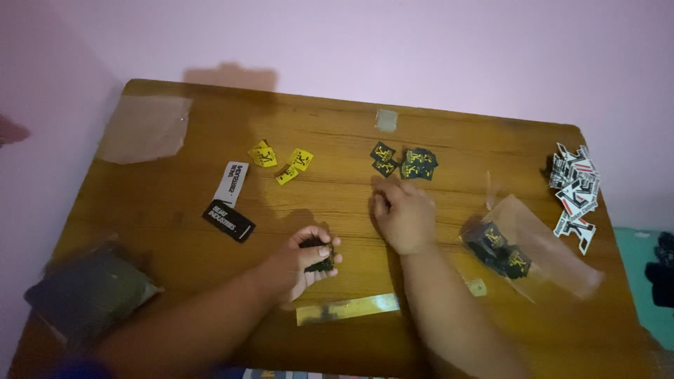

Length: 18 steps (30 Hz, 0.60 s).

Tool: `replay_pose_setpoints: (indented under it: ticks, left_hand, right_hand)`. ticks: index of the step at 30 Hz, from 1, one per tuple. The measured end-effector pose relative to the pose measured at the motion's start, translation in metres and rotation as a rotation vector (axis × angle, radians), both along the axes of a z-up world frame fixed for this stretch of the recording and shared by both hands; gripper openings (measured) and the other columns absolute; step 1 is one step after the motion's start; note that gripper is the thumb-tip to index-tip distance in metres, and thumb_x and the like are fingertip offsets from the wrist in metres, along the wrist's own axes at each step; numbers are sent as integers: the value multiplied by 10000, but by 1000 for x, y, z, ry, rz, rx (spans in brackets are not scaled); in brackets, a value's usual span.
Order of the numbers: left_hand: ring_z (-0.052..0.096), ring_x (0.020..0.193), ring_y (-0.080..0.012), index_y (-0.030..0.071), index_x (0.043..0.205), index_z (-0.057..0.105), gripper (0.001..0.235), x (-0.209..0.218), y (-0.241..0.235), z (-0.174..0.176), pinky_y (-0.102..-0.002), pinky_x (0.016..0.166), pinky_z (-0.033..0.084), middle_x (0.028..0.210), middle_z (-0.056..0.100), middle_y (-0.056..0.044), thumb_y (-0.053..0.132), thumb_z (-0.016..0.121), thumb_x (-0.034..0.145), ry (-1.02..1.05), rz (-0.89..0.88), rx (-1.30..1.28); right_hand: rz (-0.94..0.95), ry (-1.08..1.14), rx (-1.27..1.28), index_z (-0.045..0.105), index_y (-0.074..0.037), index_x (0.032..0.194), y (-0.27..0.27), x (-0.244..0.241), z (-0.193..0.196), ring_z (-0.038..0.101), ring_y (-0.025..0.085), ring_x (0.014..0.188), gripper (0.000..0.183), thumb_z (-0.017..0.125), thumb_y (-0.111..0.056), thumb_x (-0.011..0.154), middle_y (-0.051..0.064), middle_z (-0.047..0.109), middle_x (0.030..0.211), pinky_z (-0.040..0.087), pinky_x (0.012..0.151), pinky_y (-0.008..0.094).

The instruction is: The person sorts small black and yellow stickers on a wooden table, placing them into a clear plastic bag. They then seal the bag and handle other sticker packs and a ruler on the table.

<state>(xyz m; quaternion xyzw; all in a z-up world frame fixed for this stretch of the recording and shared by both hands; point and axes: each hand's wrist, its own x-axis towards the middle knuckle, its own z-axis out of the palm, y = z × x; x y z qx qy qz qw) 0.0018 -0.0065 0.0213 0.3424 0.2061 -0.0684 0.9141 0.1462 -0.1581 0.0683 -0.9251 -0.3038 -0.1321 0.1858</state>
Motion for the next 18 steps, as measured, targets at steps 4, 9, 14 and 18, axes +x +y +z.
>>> replay_pose_setpoints:
  ticks: [4,9,14,18]
  left_hand:
    - [630,824,-277,57,914,498,285,0,1,-1,-394,663,600,1023,565,-154,54,695,709,-20,-14,-1]
    - [640,822,-241,78,928,511,279,0,0,-3,-370,671,594,1001,579,-99,25,692,723,-37,-29,-5]
    - [642,812,-232,93,933,516,286,2,-2,-2,-379,678,593,991,581,-78,35,704,725,-66,-59,23]
    - [644,826,-222,103,945,520,296,4,-2,-4,-378,682,591,1001,578,-75,57,712,726,-92,-81,29]
  right_hand:
    - [-95,150,-88,623,-245,1088,4,2,1,624,317,855,281,533,-353,846,66,622,925,498,708,430]
    - [-231,359,-323,395,-223,1346,16,-7,27,525,324,1102,580,380,-536,857,102,548,1179,428,889,436]
    - [-268,408,-454,248,-234,1425,28,-9,47,516,322,1134,659,296,-567,858,111,505,1262,452,880,453]
    - [-275,526,-462,222,-235,1444,38,-3,56,510,323,1153,634,276,-536,888,132,489,1292,473,862,450]
